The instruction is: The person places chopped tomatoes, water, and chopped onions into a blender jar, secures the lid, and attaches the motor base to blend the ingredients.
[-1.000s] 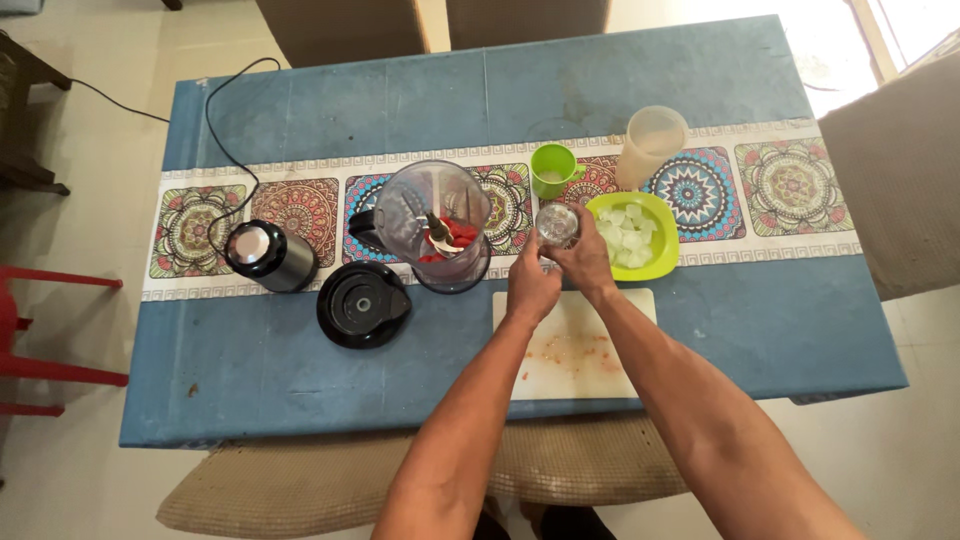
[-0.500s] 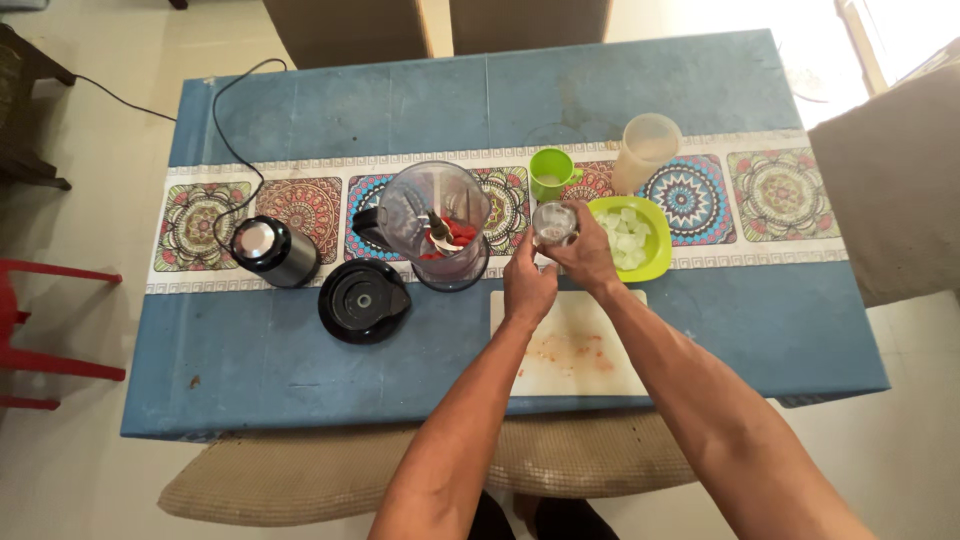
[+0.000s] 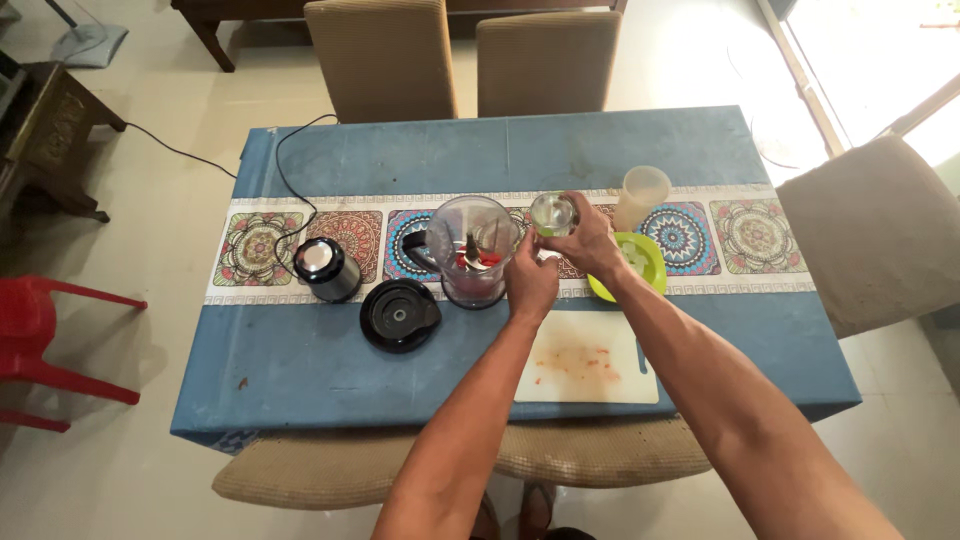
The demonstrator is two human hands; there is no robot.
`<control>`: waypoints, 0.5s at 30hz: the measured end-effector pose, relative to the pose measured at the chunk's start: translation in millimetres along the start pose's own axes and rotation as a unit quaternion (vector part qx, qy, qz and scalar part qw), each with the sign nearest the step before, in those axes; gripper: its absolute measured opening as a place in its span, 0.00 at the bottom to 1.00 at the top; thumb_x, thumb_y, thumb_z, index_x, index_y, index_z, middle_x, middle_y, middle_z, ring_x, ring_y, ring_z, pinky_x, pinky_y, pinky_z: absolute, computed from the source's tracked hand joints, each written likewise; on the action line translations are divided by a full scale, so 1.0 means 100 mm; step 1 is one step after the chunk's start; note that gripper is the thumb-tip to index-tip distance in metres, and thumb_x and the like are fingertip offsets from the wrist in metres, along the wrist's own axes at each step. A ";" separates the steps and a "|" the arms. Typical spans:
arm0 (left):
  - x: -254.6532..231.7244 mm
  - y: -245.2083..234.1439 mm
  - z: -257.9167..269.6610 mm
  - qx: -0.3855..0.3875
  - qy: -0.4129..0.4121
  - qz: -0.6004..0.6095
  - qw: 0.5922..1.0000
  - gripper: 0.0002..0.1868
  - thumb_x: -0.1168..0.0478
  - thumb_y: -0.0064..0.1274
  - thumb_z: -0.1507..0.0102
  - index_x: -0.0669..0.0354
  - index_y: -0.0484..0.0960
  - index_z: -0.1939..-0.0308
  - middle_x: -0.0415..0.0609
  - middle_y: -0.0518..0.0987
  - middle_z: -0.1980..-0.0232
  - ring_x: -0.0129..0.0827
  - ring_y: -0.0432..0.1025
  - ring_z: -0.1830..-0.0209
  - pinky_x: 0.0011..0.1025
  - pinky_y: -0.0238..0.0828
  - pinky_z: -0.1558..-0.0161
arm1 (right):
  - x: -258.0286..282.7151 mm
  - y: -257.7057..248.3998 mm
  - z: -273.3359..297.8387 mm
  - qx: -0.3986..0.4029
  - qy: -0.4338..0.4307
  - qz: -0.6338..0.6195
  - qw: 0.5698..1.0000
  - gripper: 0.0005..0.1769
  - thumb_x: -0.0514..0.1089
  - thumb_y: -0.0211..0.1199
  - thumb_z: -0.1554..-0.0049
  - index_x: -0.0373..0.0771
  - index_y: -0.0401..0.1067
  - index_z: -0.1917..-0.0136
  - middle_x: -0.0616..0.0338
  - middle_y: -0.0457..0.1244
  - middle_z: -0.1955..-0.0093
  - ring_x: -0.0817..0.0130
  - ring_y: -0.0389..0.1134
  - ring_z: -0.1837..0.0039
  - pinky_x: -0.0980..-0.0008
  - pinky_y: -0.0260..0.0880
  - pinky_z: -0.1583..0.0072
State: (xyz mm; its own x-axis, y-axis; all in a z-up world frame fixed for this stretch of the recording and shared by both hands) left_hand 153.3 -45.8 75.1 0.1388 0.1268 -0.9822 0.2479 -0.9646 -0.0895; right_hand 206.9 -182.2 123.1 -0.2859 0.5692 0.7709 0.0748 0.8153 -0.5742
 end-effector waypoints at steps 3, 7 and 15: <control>0.04 -0.10 0.04 -0.012 -0.012 -0.038 0.999 0.35 0.69 0.53 0.44 0.71 0.70 0.31 0.66 0.81 0.41 0.46 0.77 0.38 0.34 0.73 0.41 | 0.11 0.08 -0.05 0.020 -0.027 0.024 0.999 0.46 0.51 0.80 0.60 0.34 0.66 0.33 0.44 0.68 0.42 0.51 0.70 0.39 0.56 0.69 0.37; -0.03 -0.18 0.09 -0.021 0.017 0.040 0.999 0.34 0.69 0.52 0.44 0.73 0.71 0.32 0.65 0.82 0.42 0.45 0.78 0.38 0.34 0.74 0.41 | 0.17 0.18 -0.06 0.036 -0.032 0.063 0.997 0.46 0.52 0.80 0.59 0.34 0.66 0.33 0.42 0.67 0.41 0.47 0.69 0.37 0.55 0.67 0.36; 0.11 -0.25 0.11 -0.039 -0.051 0.062 0.996 0.29 0.68 0.54 0.45 0.67 0.76 0.38 0.61 0.85 0.48 0.44 0.80 0.45 0.36 0.74 0.47 | 0.31 0.36 -0.09 0.081 -0.027 0.105 0.991 0.45 0.53 0.79 0.58 0.34 0.66 0.34 0.41 0.68 0.40 0.45 0.70 0.38 0.53 0.68 0.37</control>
State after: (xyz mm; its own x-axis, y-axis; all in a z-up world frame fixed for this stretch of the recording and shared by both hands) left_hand 138.3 -23.1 64.4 0.0761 -0.0210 -0.9969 0.3098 -0.9498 0.0436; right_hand 208.9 -134.0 128.8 -0.3317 0.7142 0.6164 -0.0146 0.6494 -0.7603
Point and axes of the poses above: each hand's wrist, its own z-axis away from the middle knuckle, its own y-axis out of the palm, x = y × z, the point moved 10 cm from there along -z, towards the middle knuckle
